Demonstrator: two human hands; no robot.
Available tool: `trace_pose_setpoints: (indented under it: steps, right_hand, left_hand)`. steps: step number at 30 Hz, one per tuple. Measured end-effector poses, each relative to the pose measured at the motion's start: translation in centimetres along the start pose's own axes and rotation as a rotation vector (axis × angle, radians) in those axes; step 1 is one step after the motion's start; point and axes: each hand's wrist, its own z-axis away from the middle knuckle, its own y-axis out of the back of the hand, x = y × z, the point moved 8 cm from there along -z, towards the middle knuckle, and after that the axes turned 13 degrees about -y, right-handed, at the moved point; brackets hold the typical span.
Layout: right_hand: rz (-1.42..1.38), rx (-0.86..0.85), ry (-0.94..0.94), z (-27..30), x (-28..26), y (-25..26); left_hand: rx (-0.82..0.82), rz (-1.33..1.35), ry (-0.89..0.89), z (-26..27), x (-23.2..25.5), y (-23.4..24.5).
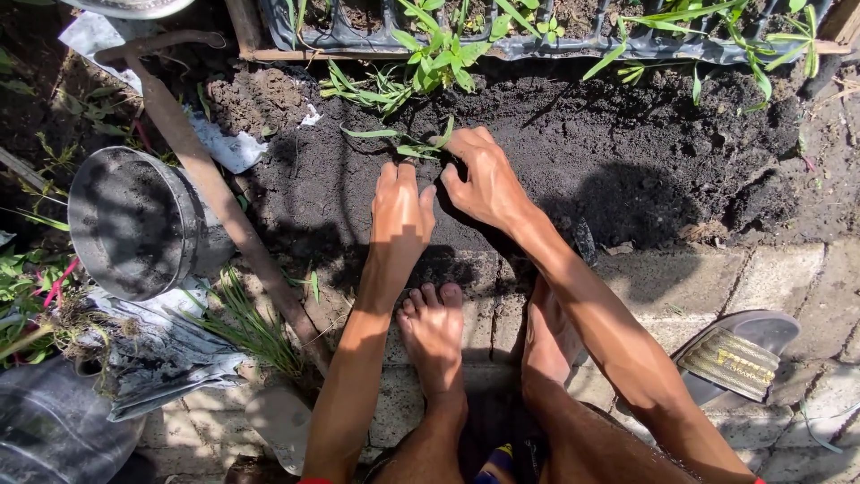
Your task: Planting small seedlings from a nursery tray into a soil bed by hand.
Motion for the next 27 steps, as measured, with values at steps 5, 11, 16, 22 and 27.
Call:
trace_pose_setpoints:
  steps: [5, 11, 16, 22, 27]
  right_hand:
    - [0.121, -0.078, 0.002, 0.5, -2.8, 0.6]
    - [0.190, -0.182, -0.074, 0.9, -3.9, 0.8]
    - [0.187, -0.133, -0.103, 0.6, -2.9, 0.5]
    - [-0.405, -0.056, -0.374, 0.8, -2.1, 1.8]
    - [0.058, 0.155, 0.017, -0.3, -1.1, 1.1]
  left_hand:
    - [0.098, 0.141, -0.059, 0.1, 2.0, 0.3]
    - [0.149, 0.087, 0.229, 0.0, -2.6, -0.6]
    - [0.134, 0.038, -0.001, -2.0, 0.4, 1.3]
    - [0.147, 0.003, -0.069, -2.2, -0.5, -0.5]
    - [0.179, -0.084, -0.100, -2.2, -0.6, -0.4]
